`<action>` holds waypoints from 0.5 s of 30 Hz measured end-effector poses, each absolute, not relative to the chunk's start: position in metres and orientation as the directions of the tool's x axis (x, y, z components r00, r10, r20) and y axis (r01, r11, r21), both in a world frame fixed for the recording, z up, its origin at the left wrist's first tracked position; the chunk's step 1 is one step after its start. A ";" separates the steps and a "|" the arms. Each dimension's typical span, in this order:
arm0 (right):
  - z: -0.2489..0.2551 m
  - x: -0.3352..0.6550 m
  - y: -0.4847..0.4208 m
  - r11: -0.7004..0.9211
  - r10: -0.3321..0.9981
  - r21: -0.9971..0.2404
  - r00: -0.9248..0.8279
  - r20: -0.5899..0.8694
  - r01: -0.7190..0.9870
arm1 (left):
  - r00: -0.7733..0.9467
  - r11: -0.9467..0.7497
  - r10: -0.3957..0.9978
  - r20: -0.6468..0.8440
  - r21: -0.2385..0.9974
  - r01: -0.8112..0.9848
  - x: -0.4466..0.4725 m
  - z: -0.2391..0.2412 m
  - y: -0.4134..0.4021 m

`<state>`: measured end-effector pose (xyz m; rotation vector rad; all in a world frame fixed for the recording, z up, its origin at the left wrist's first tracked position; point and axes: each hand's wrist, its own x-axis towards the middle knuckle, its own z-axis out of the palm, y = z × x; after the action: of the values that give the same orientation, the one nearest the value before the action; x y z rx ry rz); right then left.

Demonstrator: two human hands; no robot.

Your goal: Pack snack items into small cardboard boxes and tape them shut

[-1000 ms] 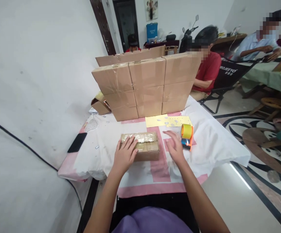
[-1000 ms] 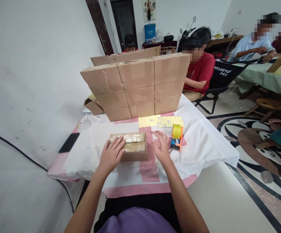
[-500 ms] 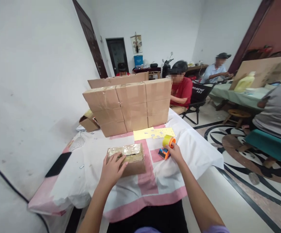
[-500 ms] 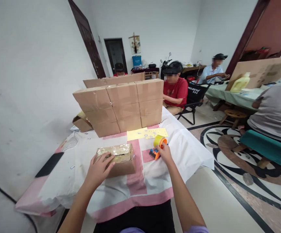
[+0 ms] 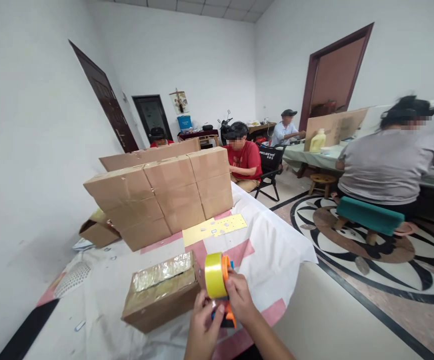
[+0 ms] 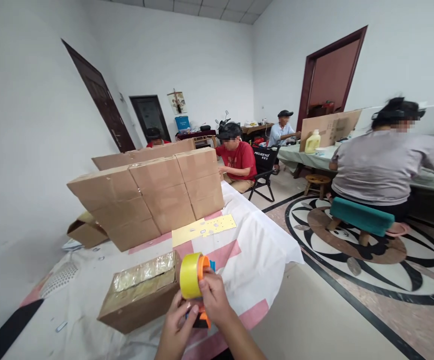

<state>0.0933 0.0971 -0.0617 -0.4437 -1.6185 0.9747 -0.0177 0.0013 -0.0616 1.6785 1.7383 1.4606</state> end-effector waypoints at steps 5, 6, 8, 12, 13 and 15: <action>-0.048 0.098 0.105 0.688 0.683 -0.714 -0.217 0.698 -0.132 | -0.327 -0.194 0.892 0.311 0.919 0.344 -0.005 -0.050 -0.005; -0.047 0.098 0.108 0.658 0.728 -0.745 -0.157 0.667 -0.112 | -0.336 -0.187 0.894 0.297 0.927 0.324 -0.005 -0.049 -0.007; -0.046 0.096 0.113 0.544 0.834 -0.830 -0.034 0.551 -0.121 | -0.337 -0.142 0.913 0.229 0.954 0.263 -0.005 -0.051 -0.009; -0.041 0.086 0.114 0.303 0.953 -0.919 0.106 0.285 -0.251 | -0.254 0.042 0.967 -0.006 0.989 0.140 -0.005 -0.061 -0.011; -0.038 0.085 0.115 0.272 0.961 -0.919 0.133 0.243 -0.287 | -0.246 0.068 0.969 -0.034 0.989 0.131 -0.005 -0.064 -0.013; -0.031 0.084 0.118 0.240 0.965 -0.905 0.190 0.182 -0.352 | -0.255 0.085 0.966 -0.053 0.990 0.117 -0.002 -0.069 -0.020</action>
<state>0.0838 0.1180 -0.0307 -0.8456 -0.9173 1.0994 -0.0017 -0.0203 -0.0691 1.1182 1.5237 1.2768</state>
